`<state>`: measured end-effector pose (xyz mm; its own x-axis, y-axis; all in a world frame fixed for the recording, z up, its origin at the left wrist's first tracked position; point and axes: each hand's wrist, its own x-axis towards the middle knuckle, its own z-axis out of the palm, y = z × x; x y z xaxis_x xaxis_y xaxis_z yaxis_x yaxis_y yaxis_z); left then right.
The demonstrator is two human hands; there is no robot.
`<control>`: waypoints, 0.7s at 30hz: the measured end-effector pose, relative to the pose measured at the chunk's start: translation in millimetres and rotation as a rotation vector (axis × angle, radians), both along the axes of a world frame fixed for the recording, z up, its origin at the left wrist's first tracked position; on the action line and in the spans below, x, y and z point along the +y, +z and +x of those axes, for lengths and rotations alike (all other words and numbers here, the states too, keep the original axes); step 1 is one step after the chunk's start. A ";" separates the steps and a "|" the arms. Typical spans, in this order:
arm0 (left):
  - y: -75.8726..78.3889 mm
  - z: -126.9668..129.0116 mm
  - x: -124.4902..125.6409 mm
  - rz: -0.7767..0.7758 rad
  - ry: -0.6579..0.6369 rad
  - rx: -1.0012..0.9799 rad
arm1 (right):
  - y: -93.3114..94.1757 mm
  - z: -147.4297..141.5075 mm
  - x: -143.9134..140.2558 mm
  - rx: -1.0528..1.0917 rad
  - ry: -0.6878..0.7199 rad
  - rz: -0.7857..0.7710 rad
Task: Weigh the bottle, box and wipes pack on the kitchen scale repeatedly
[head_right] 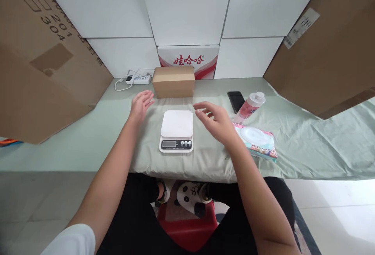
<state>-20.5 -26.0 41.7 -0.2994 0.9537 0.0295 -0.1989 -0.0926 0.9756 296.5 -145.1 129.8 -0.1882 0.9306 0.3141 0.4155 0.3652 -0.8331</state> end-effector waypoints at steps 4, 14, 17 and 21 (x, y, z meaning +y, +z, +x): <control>3.9 0.7 -32.2 -0.017 0.106 0.044 | 42.7 35.9 -16.1 -0.055 -0.188 0.075; 0.4 -3.6 -51.9 0.009 0.097 0.334 | 42.9 117.1 10.6 -0.110 -0.839 0.409; -5.3 -4.5 -53.9 -0.004 0.068 0.475 | 37.4 128.2 15.3 -0.155 -0.881 0.290; -13.4 -7.8 -57.1 -0.039 0.056 0.562 | 30.0 130.1 18.8 -0.215 -0.915 0.152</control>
<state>-28.3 -83.1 28.3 -0.2978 0.9404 0.1641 0.3559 -0.0501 0.9332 426.6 -126.3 159.8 0.5254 0.6974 0.4874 0.7327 -0.0797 -0.6759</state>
